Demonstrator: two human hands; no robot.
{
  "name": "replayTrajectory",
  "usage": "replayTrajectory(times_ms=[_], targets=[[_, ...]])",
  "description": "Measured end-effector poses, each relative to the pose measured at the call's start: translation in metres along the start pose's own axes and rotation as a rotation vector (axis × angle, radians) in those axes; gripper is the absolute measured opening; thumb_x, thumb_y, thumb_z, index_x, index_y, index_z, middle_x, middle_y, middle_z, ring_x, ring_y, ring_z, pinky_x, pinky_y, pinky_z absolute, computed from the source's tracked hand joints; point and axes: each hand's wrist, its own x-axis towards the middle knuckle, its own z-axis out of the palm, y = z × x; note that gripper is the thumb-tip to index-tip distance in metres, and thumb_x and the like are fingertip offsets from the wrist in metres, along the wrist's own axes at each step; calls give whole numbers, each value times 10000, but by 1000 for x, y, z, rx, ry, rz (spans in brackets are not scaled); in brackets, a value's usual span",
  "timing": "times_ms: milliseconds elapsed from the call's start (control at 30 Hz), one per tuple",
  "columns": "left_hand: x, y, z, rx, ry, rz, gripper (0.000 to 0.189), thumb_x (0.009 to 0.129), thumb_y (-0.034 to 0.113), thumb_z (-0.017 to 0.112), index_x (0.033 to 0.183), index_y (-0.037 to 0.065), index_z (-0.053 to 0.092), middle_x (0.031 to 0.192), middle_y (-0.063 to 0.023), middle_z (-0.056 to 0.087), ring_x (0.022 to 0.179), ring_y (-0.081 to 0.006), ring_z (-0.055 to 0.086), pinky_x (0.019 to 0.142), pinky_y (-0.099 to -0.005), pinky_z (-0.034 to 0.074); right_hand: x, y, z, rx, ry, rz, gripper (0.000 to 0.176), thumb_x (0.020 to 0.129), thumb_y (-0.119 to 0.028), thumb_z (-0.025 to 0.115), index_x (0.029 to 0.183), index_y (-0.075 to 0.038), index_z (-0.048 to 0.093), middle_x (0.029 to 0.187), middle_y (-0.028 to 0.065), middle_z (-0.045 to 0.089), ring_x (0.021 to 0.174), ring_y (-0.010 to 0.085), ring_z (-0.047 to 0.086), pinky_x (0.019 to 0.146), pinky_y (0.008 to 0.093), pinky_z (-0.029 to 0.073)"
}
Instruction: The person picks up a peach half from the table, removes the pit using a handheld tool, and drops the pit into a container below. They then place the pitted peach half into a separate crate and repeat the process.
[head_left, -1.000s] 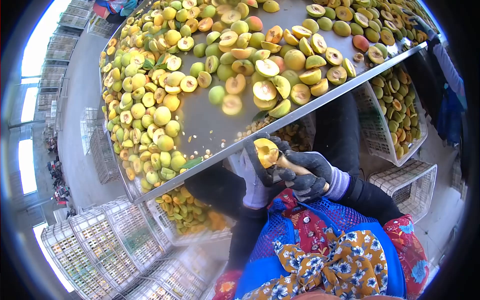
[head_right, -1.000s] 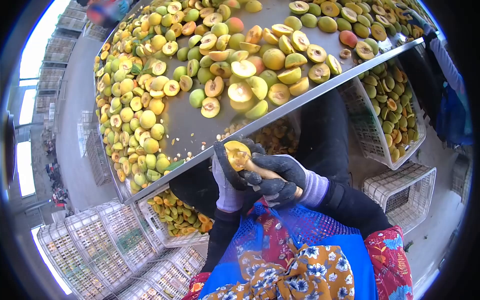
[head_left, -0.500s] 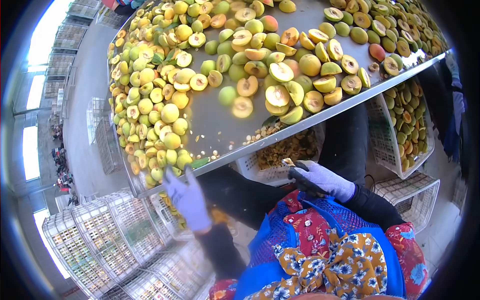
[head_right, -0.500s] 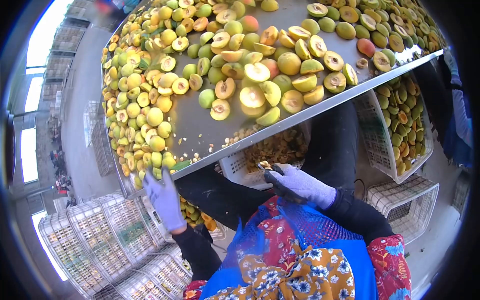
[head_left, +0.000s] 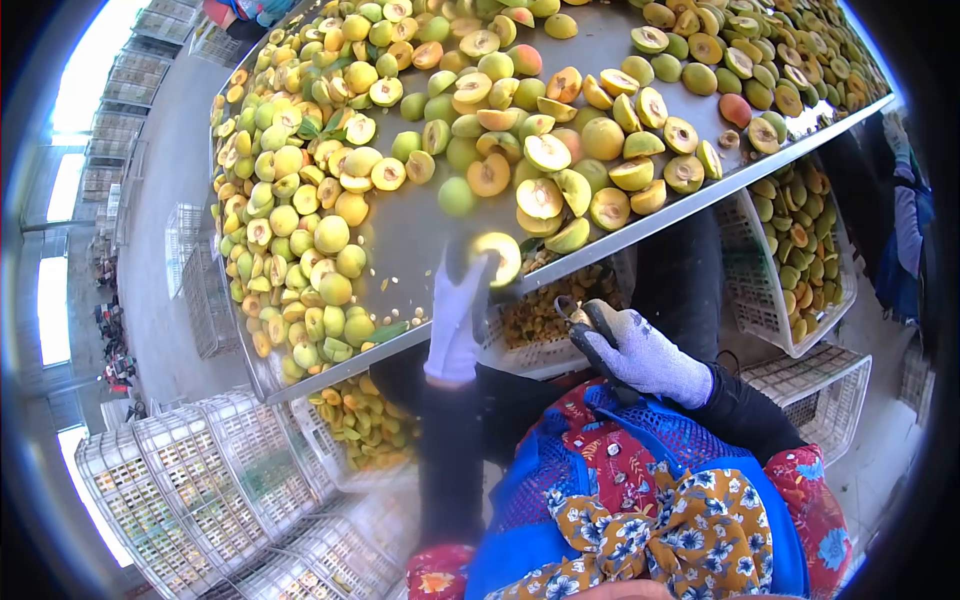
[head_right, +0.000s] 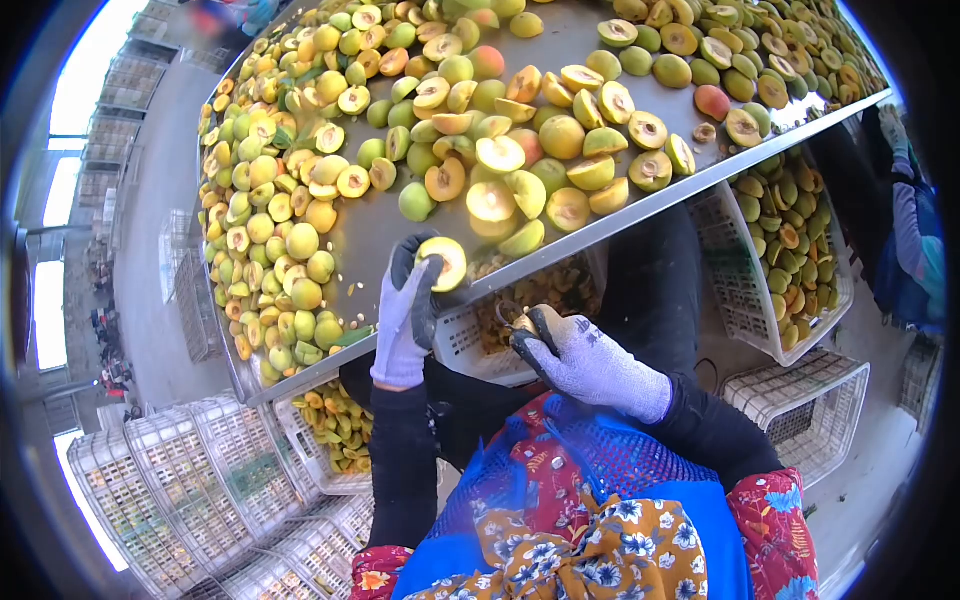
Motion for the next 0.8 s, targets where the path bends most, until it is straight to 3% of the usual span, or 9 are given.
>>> replayTrajectory(times_ms=[33, 133, 233, 367, 400, 500, 567, 700, 800], targets=[[-18, 22, 9, 57, -24, -85, 361, 903, 165, 642, 1214, 7, 550, 1046, -81, 615, 828, -136, 641, 628, -246, 563, 1, -5, -1, -34, 11, -43, 266, 975, -252, 540, 1055, 0, 511, 773, 243, 615, 758, 427, 633, 631, 520, 467], [-48, 23, 12, 94, 36, -163, 351, 915, 189, 613, 1207, 2, 555, 1037, -92, 602, 920, -179, 637, 691, -293, 578, 1, -16, 0, -185, 33, -241, 246, 964, -214, 555, 1053, 5, 487, 712, 229, 605, 694, 443, 611, 582, 497, 456], [-65, 14, 23, -340, 94, -180, 363, 932, 203, 587, 1236, 10, 538, 1074, -106, 587, 937, -197, 637, 716, -307, 581, -3, -26, 0, -123, 4, -153, 255, 954, -200, 563, 1047, 22, 479, 687, 229, 592, 660, 437, 607, 565, 506, 461], [-76, -3, 17, 55, 144, -70, 426, 1006, 376, 486, 1247, 28, 533, 1110, -109, 582, 966, -205, 628, 819, -336, 558, -2, -23, 8, -273, 35, -306, 320, 959, -268, 566, 1007, 24, 444, 633, 197, 593, 589, 378, 626, 507, 474, 465], [-78, -5, 16, -5, 145, -92, 491, 1024, 453, 420, 1255, 34, 532, 1136, -95, 584, 984, -199, 628, 839, -330, 548, -1, -24, 8, -306, 25, -316, 318, 957, -264, 568, 1001, 26, 444, 632, 194, 594, 581, 370, 627, 498, 466, 468], [-84, -14, 11, -174, 164, -202, 513, 1025, 473, 405, 1271, 39, 526, 1162, -94, 596, 1008, -200, 632, 857, -338, 545, 2, -27, 10, -370, 1, -341, 320, 952, -262, 573, 985, 30, 445, 620, 185, 595, 558, 355, 628, 479, 444, 477], [-83, -43, -4, 54, 162, -101, 518, 1034, 464, 386, 1262, 22, 531, 1157, -117, 614, 1031, -213, 637, 887, -343, 536, 4, -27, 13, -382, -7, -346, 324, 949, -266, 574, 978, 29, 444, 612, 180, 595, 549, 353, 628, 474, 438, 481], [-93, -36, 0, 371, 39, 100, 419, 1053, 346, 410, 1265, -7, 488, 1190, -145, 548, 1072, -205, 563, 930, -372, 491, 4, -30, 15, -400, -37, -277, 330, 939, -271, 581, 965, 27, 440, 601, 173, 594, 544, 353, 630, 472, 441, 484], [-90, -18, 18, 206, 58, 62, 436, 1058, 377, 385, 1216, -5, 525, 1159, -132, 566, 1048, -188, 575, 897, -323, 502, 3, -31, 16, -416, -56, -266, 321, 933, -258, 584, 961, 27, 438, 600, 170, 597, 544, 350, 633, 470, 440, 486]])
